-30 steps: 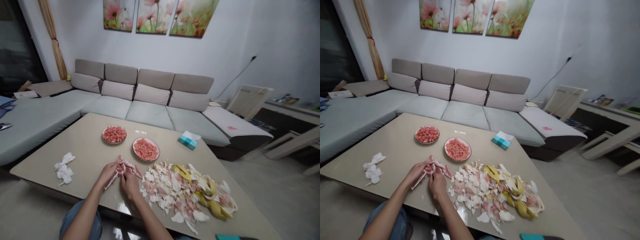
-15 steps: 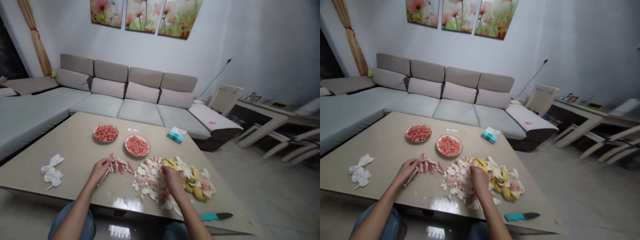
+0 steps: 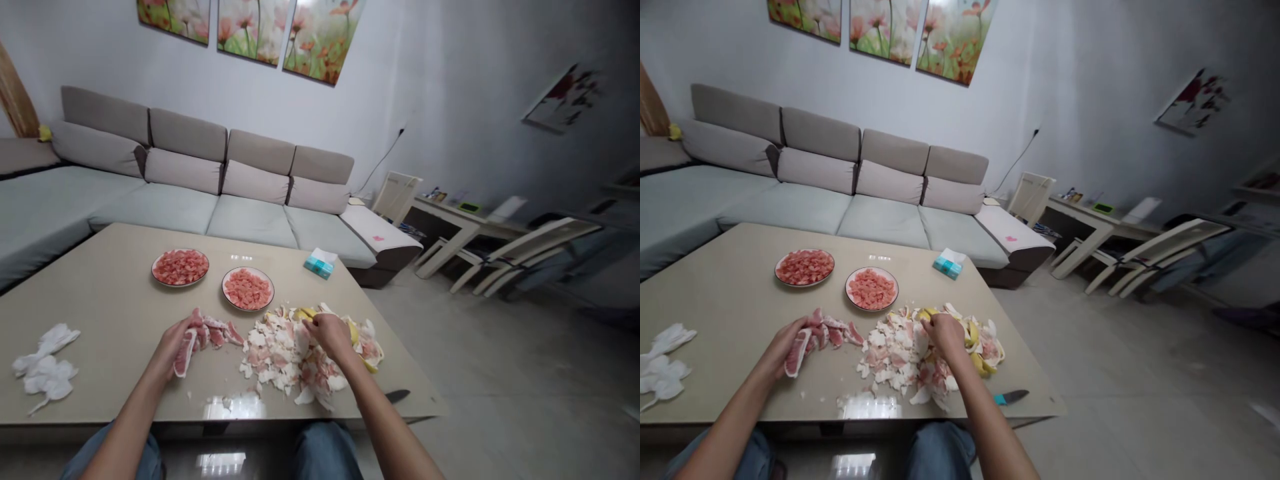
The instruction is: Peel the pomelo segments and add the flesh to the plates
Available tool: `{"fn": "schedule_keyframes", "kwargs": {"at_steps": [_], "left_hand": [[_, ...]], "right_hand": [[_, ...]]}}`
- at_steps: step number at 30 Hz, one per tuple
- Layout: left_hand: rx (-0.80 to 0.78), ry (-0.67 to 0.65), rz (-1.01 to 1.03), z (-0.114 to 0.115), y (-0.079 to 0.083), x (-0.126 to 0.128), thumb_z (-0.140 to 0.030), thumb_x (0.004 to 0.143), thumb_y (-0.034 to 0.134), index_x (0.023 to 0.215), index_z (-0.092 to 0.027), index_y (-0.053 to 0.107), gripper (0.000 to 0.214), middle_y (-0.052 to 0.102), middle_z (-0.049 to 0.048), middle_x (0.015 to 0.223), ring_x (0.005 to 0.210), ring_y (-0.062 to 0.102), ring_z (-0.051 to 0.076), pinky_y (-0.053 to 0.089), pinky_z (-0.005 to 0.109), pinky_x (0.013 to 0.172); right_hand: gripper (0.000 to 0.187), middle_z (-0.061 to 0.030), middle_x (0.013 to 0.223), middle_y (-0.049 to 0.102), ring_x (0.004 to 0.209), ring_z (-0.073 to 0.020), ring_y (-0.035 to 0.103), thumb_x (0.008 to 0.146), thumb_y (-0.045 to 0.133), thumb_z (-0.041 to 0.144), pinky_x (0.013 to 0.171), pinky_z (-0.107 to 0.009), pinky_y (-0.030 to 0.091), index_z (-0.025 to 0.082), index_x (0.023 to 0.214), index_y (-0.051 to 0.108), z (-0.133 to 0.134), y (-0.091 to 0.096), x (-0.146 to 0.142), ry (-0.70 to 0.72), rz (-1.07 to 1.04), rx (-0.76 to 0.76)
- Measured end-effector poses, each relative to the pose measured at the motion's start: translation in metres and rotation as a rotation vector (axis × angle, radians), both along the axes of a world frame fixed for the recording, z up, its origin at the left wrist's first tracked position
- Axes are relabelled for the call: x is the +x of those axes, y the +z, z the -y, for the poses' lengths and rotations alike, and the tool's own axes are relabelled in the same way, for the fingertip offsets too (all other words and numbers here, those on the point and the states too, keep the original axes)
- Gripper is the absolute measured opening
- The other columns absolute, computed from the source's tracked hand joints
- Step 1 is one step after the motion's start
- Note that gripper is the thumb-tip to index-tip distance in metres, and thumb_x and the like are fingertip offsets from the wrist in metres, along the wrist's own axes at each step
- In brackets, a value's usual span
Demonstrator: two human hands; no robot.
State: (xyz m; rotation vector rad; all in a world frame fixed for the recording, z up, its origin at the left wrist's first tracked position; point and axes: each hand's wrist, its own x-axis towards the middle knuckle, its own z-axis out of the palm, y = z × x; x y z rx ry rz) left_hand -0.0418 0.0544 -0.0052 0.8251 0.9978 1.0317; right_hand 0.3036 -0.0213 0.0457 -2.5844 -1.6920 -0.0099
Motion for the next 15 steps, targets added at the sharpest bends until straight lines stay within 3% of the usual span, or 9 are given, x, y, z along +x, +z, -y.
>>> {"fn": "schedule_keyframes", "kwargs": {"at_steps": [4, 6, 9, 12, 15], "left_hand": [[-0.047, 0.081, 0.081, -0.002, -0.001, -0.007, -0.034, 0.069, 0.068, 0.083, -0.011, 0.066, 0.027, 0.068, 0.0043, 0.064, 0.042, 0.057, 0.012, 0.044, 0.022, 0.042], [-0.066, 0.111, 0.117, -0.002, -0.001, -0.01, -0.03, 0.068, 0.067, 0.084, -0.012, 0.065, 0.024, 0.068, 0.003, 0.061, 0.041, 0.058, 0.014, 0.045, 0.023, 0.042], [-0.096, 0.162, 0.156, -0.001, 0.0, -0.014, -0.026, 0.068, 0.066, 0.082, -0.012, 0.064, 0.02, 0.067, 0.0026, 0.057, 0.04, 0.059, 0.017, 0.047, 0.026, 0.039], [-0.128, 0.22, 0.209, 0.0, 0.003, -0.018, -0.022, 0.069, 0.062, 0.079, -0.012, 0.064, 0.014, 0.067, 0.0023, 0.057, 0.04, 0.06, 0.017, 0.049, 0.027, 0.038], [-0.169, 0.271, 0.289, 0.001, 0.007, -0.021, -0.019, 0.072, 0.056, 0.075, -0.012, 0.063, 0.01, 0.065, 0.0015, 0.055, 0.039, 0.058, 0.015, 0.048, 0.024, 0.038]], "right_hand": [[0.021, -0.0096, 0.089, 0.073, 0.075, -0.0174, 0.064, 0.08, 0.061, 0.029, 0.057, -0.024, 0.033, 0.019, 0.095, 0.072, -0.005, 0.002, 0.006, 0.008, -0.082, -0.059], [0.018, -0.0083, 0.081, 0.072, 0.07, -0.0166, 0.064, 0.079, 0.063, 0.03, 0.057, -0.023, 0.033, 0.018, 0.086, 0.073, -0.008, 0.002, 0.008, 0.01, -0.123, -0.09], [0.028, -0.0103, 0.074, 0.071, 0.072, -0.0197, 0.064, 0.083, 0.056, 0.036, 0.059, -0.025, 0.036, 0.016, 0.073, 0.073, -0.01, 0.004, 0.012, -0.01, -0.146, -0.083], [0.021, -0.0121, 0.091, 0.071, 0.087, -0.0235, 0.064, 0.078, 0.063, 0.027, 0.069, -0.027, 0.04, 0.017, 0.093, 0.072, -0.013, 0.006, 0.012, 0.029, -0.182, -0.037], [0.042, -0.0111, 0.112, 0.067, 0.102, -0.0222, 0.061, 0.075, 0.063, 0.016, 0.082, -0.027, 0.042, 0.018, 0.117, 0.063, -0.018, 0.003, -0.004, 0.162, -0.268, 0.018]]}}
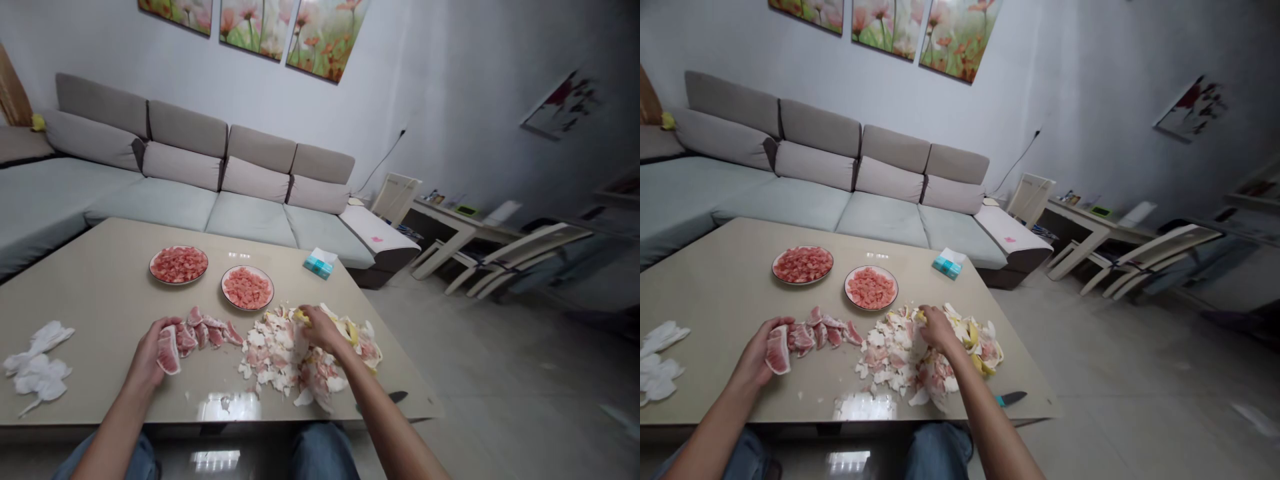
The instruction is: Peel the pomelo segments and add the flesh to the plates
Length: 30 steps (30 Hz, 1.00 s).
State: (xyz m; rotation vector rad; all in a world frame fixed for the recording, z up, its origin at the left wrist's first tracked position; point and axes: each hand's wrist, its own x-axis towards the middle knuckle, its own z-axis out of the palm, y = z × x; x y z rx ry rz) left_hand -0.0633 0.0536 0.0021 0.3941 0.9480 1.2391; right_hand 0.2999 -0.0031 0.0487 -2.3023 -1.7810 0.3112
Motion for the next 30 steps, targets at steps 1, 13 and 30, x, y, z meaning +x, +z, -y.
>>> {"fn": "schedule_keyframes", "kwargs": {"at_steps": [1, 13, 30], "left_hand": [[-0.013, 0.016, 0.031, 0.0, 0.002, -0.001, -0.019, 0.073, 0.054, 0.073, -0.012, 0.062, 0.01, 0.064, 0.0011, 0.053, 0.038, 0.057, 0.014, 0.047, 0.023, 0.037], [-0.091, 0.165, 0.339, -0.002, 0.003, -0.025, -0.014, 0.076, 0.041, 0.068, -0.014, 0.055, 0.016, 0.054, 0.0, 0.056, 0.044, 0.051, 0.011, 0.045, 0.022, 0.044], [-0.187, 0.304, 0.336, -0.004, 0.01, -0.034, -0.02, 0.082, 0.042, 0.069, -0.014, 0.059, 0.022, 0.06, 0.0041, 0.063, 0.058, 0.061, 0.017, 0.055, 0.031, 0.053]], "right_hand": [[0.042, -0.01, 0.114, 0.066, 0.103, -0.0207, 0.061, 0.078, 0.06, 0.016, 0.085, -0.027, 0.042, 0.019, 0.12, 0.061, -0.003, -0.003, -0.011, 0.049, -0.037, 0.019], [0.104, -0.0218, 0.13, 0.05, 0.114, -0.0457, 0.046, 0.051, 0.082, 0.045, 0.086, -0.057, 0.039, 0.023, 0.142, 0.038, -0.056, -0.084, -0.206, 0.17, -0.157, 0.017], [0.049, -0.0177, 0.114, 0.06, 0.104, -0.0307, 0.056, 0.074, 0.063, 0.027, 0.087, -0.04, 0.044, 0.014, 0.121, 0.059, -0.08, -0.078, -0.254, 0.208, -0.435, 0.197]]}}
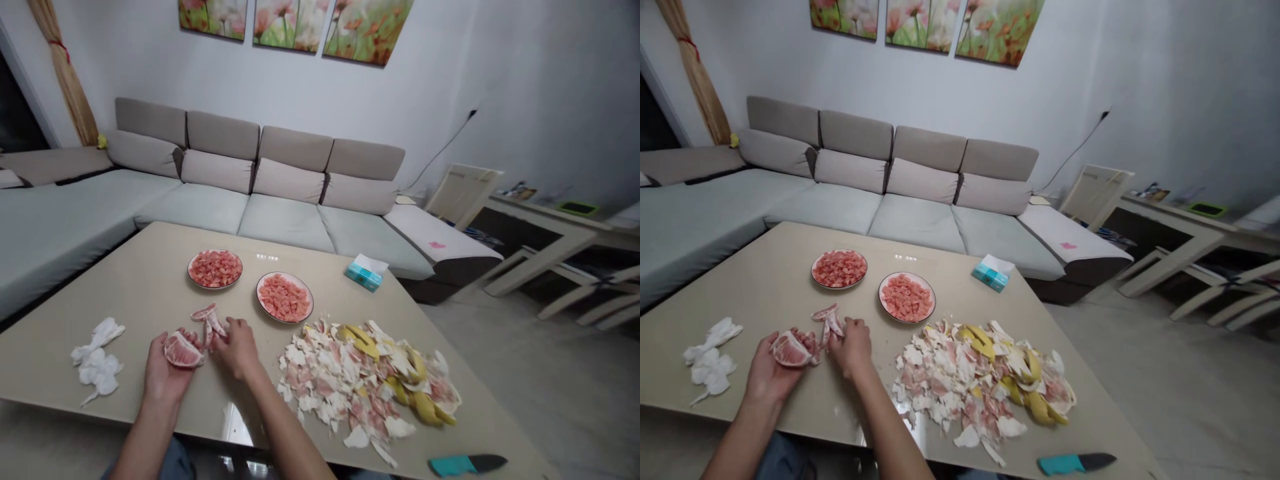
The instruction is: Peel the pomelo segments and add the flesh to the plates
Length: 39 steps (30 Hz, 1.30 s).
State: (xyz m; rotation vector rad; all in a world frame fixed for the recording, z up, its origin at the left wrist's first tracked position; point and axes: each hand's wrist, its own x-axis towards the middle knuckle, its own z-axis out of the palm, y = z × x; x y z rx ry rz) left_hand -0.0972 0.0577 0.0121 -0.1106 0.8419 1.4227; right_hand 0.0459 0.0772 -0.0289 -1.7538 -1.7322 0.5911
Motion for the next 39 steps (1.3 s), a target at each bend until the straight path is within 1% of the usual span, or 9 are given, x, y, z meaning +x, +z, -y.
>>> {"fn": "schedule_keyframes", "kwargs": {"at_steps": [5, 8, 11, 13, 16, 22, 27, 31, 39], "left_hand": [[0.036, -0.083, -0.022, 0.006, 0.001, 0.018, -0.007, 0.078, 0.052, 0.073, -0.011, 0.062, 0.012, 0.065, 0.007, 0.07, 0.064, 0.065, 0.018, 0.056, 0.031, 0.059], [0.17, -0.209, -0.012, 0.014, 0.001, 0.045, -0.007, 0.077, 0.056, 0.079, -0.012, 0.063, 0.009, 0.067, 0.0068, 0.077, 0.069, 0.066, 0.018, 0.056, 0.032, 0.067], [0.257, -0.279, -0.076, 0.026, 0.004, 0.075, -0.014, 0.077, 0.064, 0.089, -0.016, 0.065, 0.012, 0.066, 0.0023, 0.076, 0.072, 0.065, 0.015, 0.053, 0.026, 0.07], [0.288, -0.352, -0.074, 0.033, 0.007, 0.093, -0.022, 0.079, 0.066, 0.096, -0.017, 0.065, 0.018, 0.067, 0.0029, 0.082, 0.08, 0.066, 0.016, 0.052, 0.025, 0.073], [0.362, -0.497, 0.01, 0.038, 0.011, 0.115, -0.03, 0.081, 0.065, 0.107, -0.019, 0.063, 0.028, 0.069, 0.0061, 0.098, 0.095, 0.065, 0.021, 0.05, 0.03, 0.084], [0.48, -0.694, -0.106, 0.036, 0.009, 0.136, -0.025, 0.08, 0.069, 0.121, -0.024, 0.059, 0.043, 0.061, 0.0097, 0.124, 0.12, 0.054, 0.026, 0.041, 0.039, 0.101], [0.562, -0.715, -0.409, 0.036, 0.008, 0.128, -0.024, 0.078, 0.071, 0.134, -0.028, 0.05, 0.06, 0.057, 0.0085, 0.134, 0.134, 0.041, 0.025, 0.029, 0.036, 0.111], [0.612, -0.765, -0.419, 0.04, 0.005, 0.127, -0.024, 0.077, 0.072, 0.134, -0.028, 0.05, 0.061, 0.054, 0.0087, 0.138, 0.128, 0.047, 0.027, 0.035, 0.038, 0.108], [0.618, -0.787, -0.416, 0.046, 0.005, 0.128, -0.024, 0.077, 0.072, 0.133, -0.025, 0.052, 0.06, 0.062, 0.0092, 0.127, 0.12, 0.054, 0.027, 0.039, 0.037, 0.104]], "right_hand": [[0.026, -0.0075, 0.093, 0.068, 0.082, -0.0178, 0.063, 0.09, 0.049, 0.028, 0.078, -0.028, 0.049, 0.015, 0.105, 0.066, 0.028, 0.034, 0.053, 0.087, -0.162, 0.05], [0.028, -0.0038, 0.089, 0.069, 0.074, -0.0156, 0.063, 0.09, 0.053, 0.037, 0.066, -0.025, 0.05, 0.019, 0.108, 0.064, 0.061, 0.054, 0.066, 0.2, -0.307, 0.034], [0.052, -0.0046, 0.107, 0.065, 0.078, -0.0164, 0.063, 0.077, 0.071, 0.032, 0.064, -0.025, 0.05, 0.025, 0.126, 0.054, 0.09, 0.062, 0.07, 0.232, -0.404, 0.071], [0.055, -0.0047, 0.109, 0.063, 0.089, -0.0196, 0.062, 0.072, 0.075, 0.023, 0.074, -0.028, 0.051, 0.026, 0.124, 0.055, 0.099, 0.062, 0.075, 0.177, -0.346, 0.158], [0.038, -0.0043, 0.103, 0.063, 0.095, -0.0213, 0.06, 0.076, 0.07, 0.018, 0.083, -0.032, 0.049, 0.026, 0.112, 0.062, 0.1, 0.056, 0.092, 0.07, -0.29, 0.268], [0.03, -0.006, 0.107, 0.061, 0.102, -0.0225, 0.058, 0.08, 0.066, 0.017, 0.089, -0.034, 0.047, 0.026, 0.108, 0.062, 0.096, 0.043, 0.127, 0.012, -0.281, 0.415], [0.02, -0.0056, 0.102, 0.065, 0.094, -0.0206, 0.06, 0.084, 0.063, 0.023, 0.083, -0.032, 0.049, 0.024, 0.104, 0.064, 0.101, 0.052, 0.138, 0.028, -0.353, 0.314], [0.012, -0.0054, 0.089, 0.067, 0.084, -0.0192, 0.062, 0.087, 0.057, 0.018, 0.075, -0.03, 0.048, 0.022, 0.093, 0.066, 0.103, 0.053, 0.137, 0.005, -0.278, 0.358], [0.008, 0.0002, 0.066, 0.057, 0.058, -0.0145, 0.051, 0.072, 0.057, 0.012, 0.054, -0.024, 0.038, 0.02, 0.069, 0.056, 0.103, 0.039, 0.13, -0.171, -0.17, 0.337]]}}
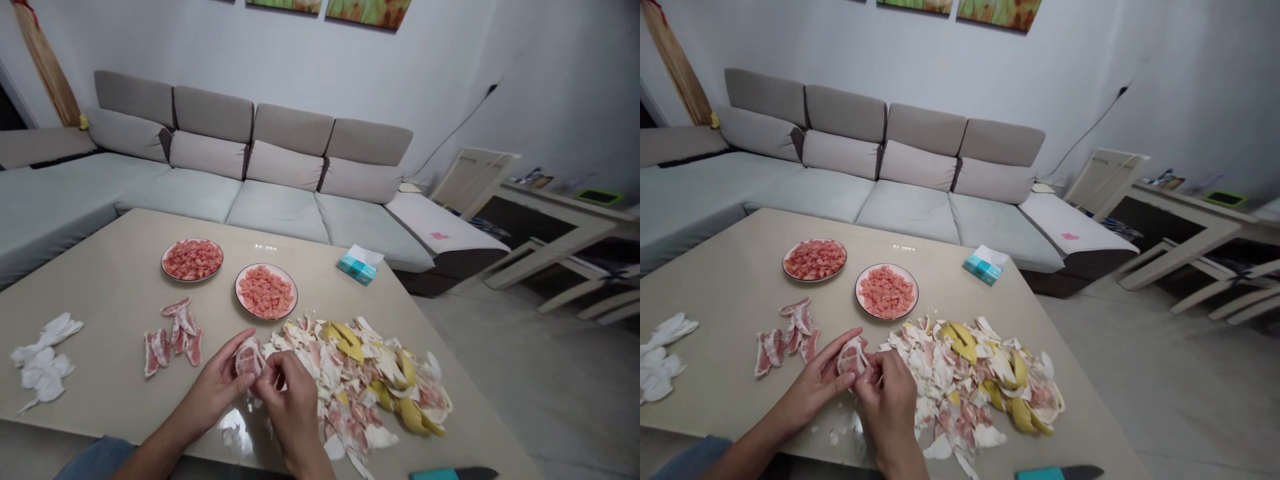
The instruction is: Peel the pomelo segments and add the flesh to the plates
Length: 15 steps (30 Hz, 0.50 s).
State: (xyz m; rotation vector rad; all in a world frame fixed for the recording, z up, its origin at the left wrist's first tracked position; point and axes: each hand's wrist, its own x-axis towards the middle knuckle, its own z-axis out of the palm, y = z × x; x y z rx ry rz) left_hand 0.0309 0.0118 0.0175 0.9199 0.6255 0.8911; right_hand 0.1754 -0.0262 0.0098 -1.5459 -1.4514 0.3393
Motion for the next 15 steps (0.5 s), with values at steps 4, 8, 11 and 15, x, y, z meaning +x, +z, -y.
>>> {"fn": "schedule_keyframes", "kwargs": {"at_steps": [4, 8, 11, 15], "left_hand": [[-0.003, -0.017, 0.008, 0.001, 0.002, -0.002, -0.025, 0.076, 0.073, 0.135, -0.024, 0.05, 0.063, 0.062, 0.0104, 0.125, 0.119, 0.055, 0.028, 0.04, 0.038, 0.103], [0.031, -0.014, -0.021, 0.0, 0.001, -0.005, -0.025, 0.078, 0.071, 0.136, -0.024, 0.049, 0.062, 0.063, 0.0106, 0.123, 0.116, 0.056, 0.027, 0.04, 0.038, 0.102], [0.031, 0.01, -0.05, -0.001, 0.001, -0.008, -0.024, 0.077, 0.072, 0.134, -0.025, 0.051, 0.062, 0.062, 0.0101, 0.125, 0.117, 0.055, 0.027, 0.039, 0.037, 0.103], [0.002, 0.036, -0.071, 0.0, 0.001, -0.01, -0.023, 0.074, 0.074, 0.132, -0.023, 0.054, 0.061, 0.061, 0.0112, 0.127, 0.119, 0.054, 0.028, 0.039, 0.037, 0.103]], "right_hand": [[0.006, 0.0028, 0.059, 0.054, 0.052, -0.0131, 0.048, 0.075, 0.054, 0.017, 0.051, -0.022, 0.038, 0.02, 0.071, 0.057, 0.002, 0.003, -0.002, 0.01, -0.236, -0.16], [0.008, 0.0029, 0.057, 0.054, 0.053, -0.0136, 0.049, 0.076, 0.056, 0.025, 0.051, -0.023, 0.04, 0.02, 0.071, 0.056, 0.002, 0.008, -0.002, 0.101, -0.452, -0.248], [0.018, 0.0031, 0.059, 0.053, 0.053, -0.0124, 0.048, 0.078, 0.059, 0.033, 0.051, -0.022, 0.04, 0.019, 0.069, 0.054, 0.001, 0.012, -0.001, 0.175, -0.591, -0.269], [0.024, 0.0032, 0.06, 0.055, 0.051, -0.0108, 0.046, 0.08, 0.063, 0.041, 0.049, -0.021, 0.039, 0.017, 0.078, 0.061, 0.0, 0.015, -0.003, 0.256, -0.641, -0.34]]}}
